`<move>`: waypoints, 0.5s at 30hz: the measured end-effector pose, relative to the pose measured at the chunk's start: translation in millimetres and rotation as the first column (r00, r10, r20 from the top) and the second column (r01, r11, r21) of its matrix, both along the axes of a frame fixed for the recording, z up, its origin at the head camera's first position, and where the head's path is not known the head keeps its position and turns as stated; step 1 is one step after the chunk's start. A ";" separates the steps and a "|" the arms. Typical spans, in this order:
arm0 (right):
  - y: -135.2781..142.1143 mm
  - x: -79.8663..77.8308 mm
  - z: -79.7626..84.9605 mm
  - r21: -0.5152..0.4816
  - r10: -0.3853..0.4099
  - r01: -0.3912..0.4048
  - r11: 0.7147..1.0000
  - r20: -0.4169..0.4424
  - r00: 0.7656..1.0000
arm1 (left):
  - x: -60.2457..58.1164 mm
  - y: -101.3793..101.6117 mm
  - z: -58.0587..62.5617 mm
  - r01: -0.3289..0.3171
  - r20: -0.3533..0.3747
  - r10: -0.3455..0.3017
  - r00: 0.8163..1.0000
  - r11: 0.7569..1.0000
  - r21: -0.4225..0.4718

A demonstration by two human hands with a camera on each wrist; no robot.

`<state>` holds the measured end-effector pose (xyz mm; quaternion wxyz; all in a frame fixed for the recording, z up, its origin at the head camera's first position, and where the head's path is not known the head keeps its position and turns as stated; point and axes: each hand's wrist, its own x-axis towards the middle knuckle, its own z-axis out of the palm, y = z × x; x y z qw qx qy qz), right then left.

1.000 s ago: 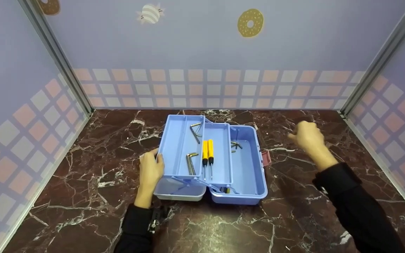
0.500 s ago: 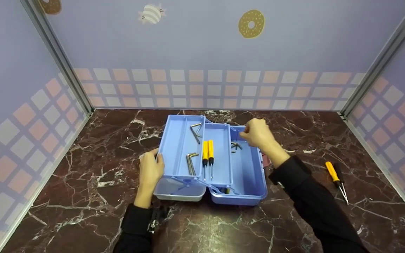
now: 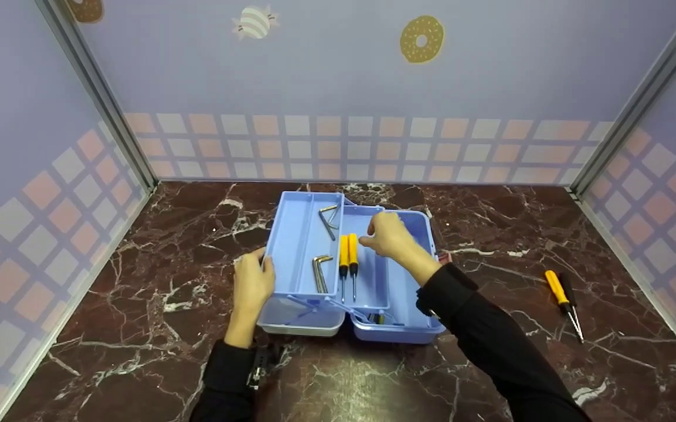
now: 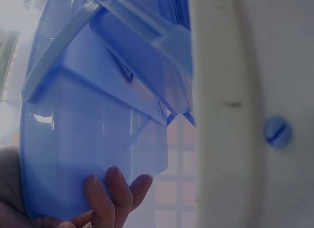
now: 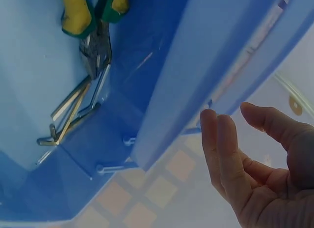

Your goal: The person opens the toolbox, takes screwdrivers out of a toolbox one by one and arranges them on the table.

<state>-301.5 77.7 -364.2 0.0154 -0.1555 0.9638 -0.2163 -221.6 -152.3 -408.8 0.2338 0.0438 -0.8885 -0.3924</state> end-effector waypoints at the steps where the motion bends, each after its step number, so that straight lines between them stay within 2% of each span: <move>1: -2.5 0.0 -2.1 0.007 0.005 -0.005 1.000 -0.003 1.000 | 0.1 -0.3 -0.2 -0.001 0.001 0.001 1.000 1.000 -0.001; 5: -11.1 -0.7 -10.4 0.031 0.037 -0.036 0.999 -0.026 0.999 | 0.4 -0.5 0.0 0.000 0.010 0.000 1.000 1.000 0.005; 8: -15.7 -0.7 -15.5 0.037 0.044 -0.044 0.998 0.007 0.999 | 0.3 -0.4 -0.5 -0.003 0.019 0.003 1.000 1.000 0.005; 15: -20.9 -0.3 -22.3 0.050 0.038 -0.038 0.998 -0.007 0.999 | 1.1 -0.6 0.0 0.001 0.000 -0.001 1.000 1.000 -0.002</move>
